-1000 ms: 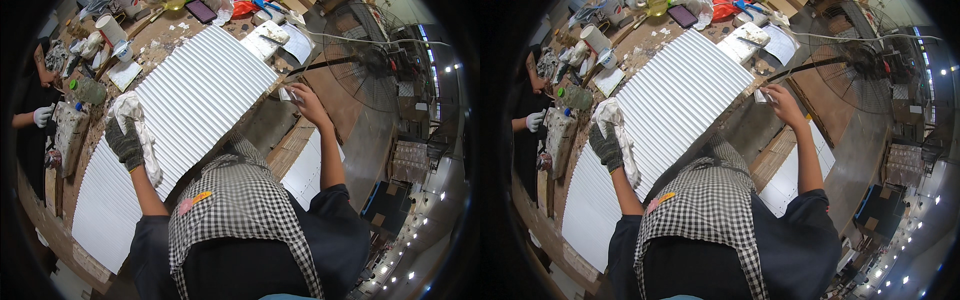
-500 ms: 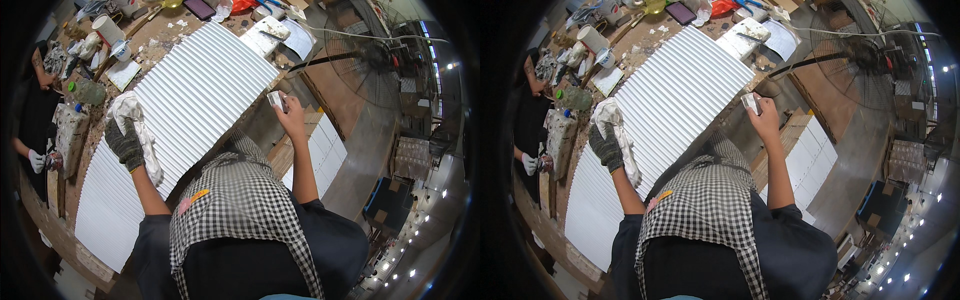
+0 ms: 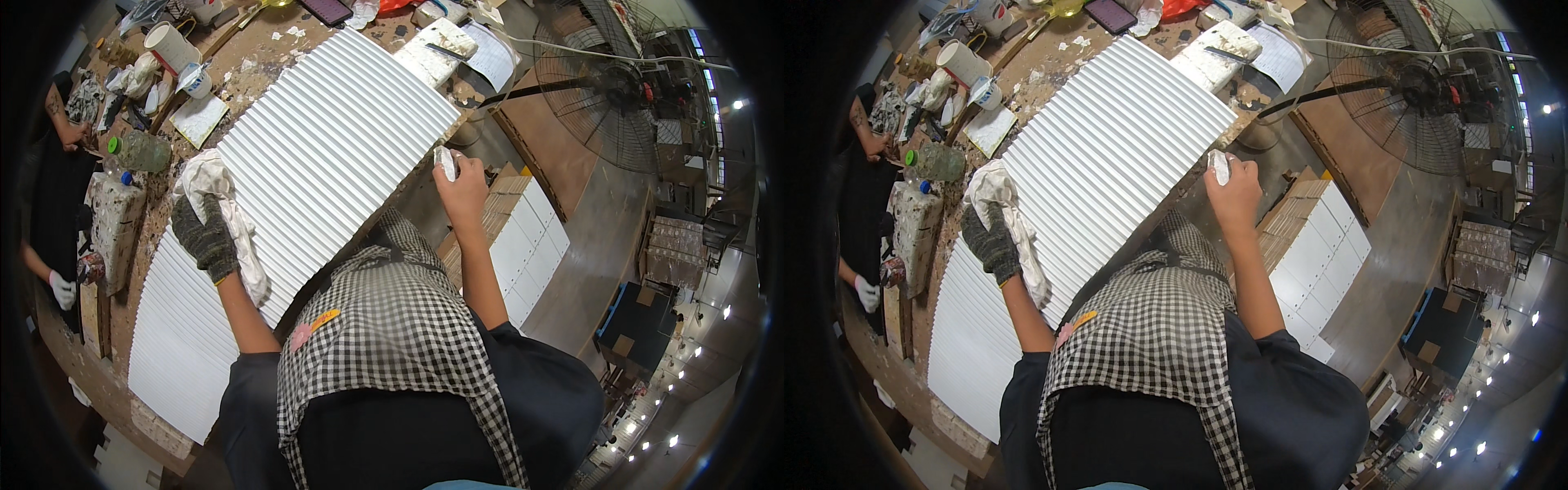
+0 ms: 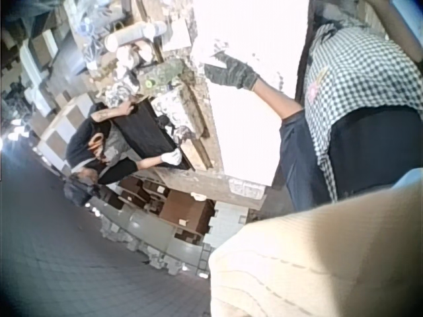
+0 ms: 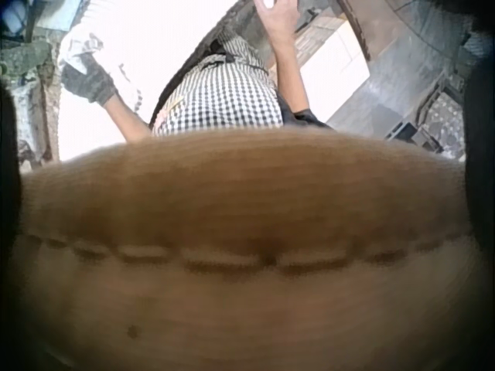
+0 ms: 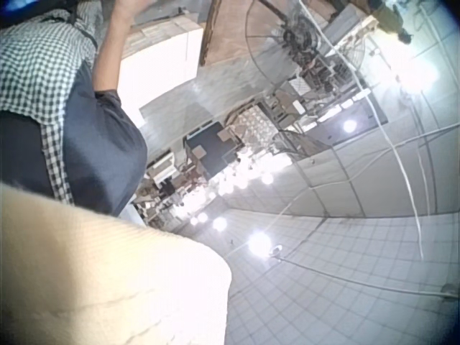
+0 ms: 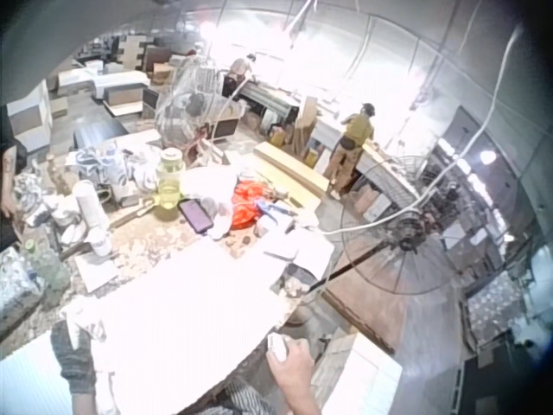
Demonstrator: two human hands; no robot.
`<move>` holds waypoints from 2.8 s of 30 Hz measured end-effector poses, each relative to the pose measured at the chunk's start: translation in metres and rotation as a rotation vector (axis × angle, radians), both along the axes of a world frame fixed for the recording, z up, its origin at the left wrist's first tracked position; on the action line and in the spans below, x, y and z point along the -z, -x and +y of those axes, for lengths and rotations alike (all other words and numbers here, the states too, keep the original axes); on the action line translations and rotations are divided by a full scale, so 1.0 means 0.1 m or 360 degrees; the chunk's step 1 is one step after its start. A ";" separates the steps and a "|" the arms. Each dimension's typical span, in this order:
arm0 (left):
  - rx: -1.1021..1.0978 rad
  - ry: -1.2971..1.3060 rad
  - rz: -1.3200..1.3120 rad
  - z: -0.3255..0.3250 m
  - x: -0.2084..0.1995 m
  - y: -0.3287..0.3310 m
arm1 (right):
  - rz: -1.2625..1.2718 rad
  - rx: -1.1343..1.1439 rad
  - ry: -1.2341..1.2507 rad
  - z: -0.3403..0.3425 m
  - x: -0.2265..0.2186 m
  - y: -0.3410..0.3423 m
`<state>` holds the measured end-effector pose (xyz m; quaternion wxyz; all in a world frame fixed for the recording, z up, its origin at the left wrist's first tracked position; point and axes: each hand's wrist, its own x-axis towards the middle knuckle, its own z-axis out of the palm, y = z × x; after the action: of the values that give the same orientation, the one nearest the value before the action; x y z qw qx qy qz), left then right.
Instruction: The person wipes a large white corrugated panel with a white cloth, then uses a small rectangular block to rub the surface repeatedly. The person handles the cloth and block while standing at a cluttered workbench in a workshop.
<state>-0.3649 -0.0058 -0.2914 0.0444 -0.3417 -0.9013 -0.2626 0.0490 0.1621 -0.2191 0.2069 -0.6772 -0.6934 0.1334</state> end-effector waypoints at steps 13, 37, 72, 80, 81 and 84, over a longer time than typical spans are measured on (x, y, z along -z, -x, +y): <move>0.0029 -0.0099 -0.0048 -0.01 0.04 0.01 | 0.0061 0.0036 0.0050 0.02 -0.05 0.09; 0.0038 -0.0143 0.0137 -0.01 0.09 0.02 | 0.0005 -0.0024 -0.0031 0.06 -0.06 0.03; 0.0014 -0.0108 -0.0097 -0.01 -0.01 -0.04 | -0.0833 -0.1750 -0.0340 1.27 -0.50 0.27; 0.0002 -0.0097 0.0153 -0.02 0.08 -0.04 | 0.0004 -0.1647 0.0579 1.01 -0.74 0.18; 0.0014 -0.0092 0.0153 -0.02 0.10 -0.02 | 0.0197 -0.1694 0.0694 0.93 -0.69 0.30; -0.0006 -0.0264 0.0034 -0.06 0.16 -0.01 | 0.0171 -0.1829 0.0586 0.71 -0.42 0.57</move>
<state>-0.3643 -0.0118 -0.3073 0.0828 -0.3380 -0.8766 -0.3325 -0.0080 0.2333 -0.1768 0.0158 -0.2114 -0.9022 0.3755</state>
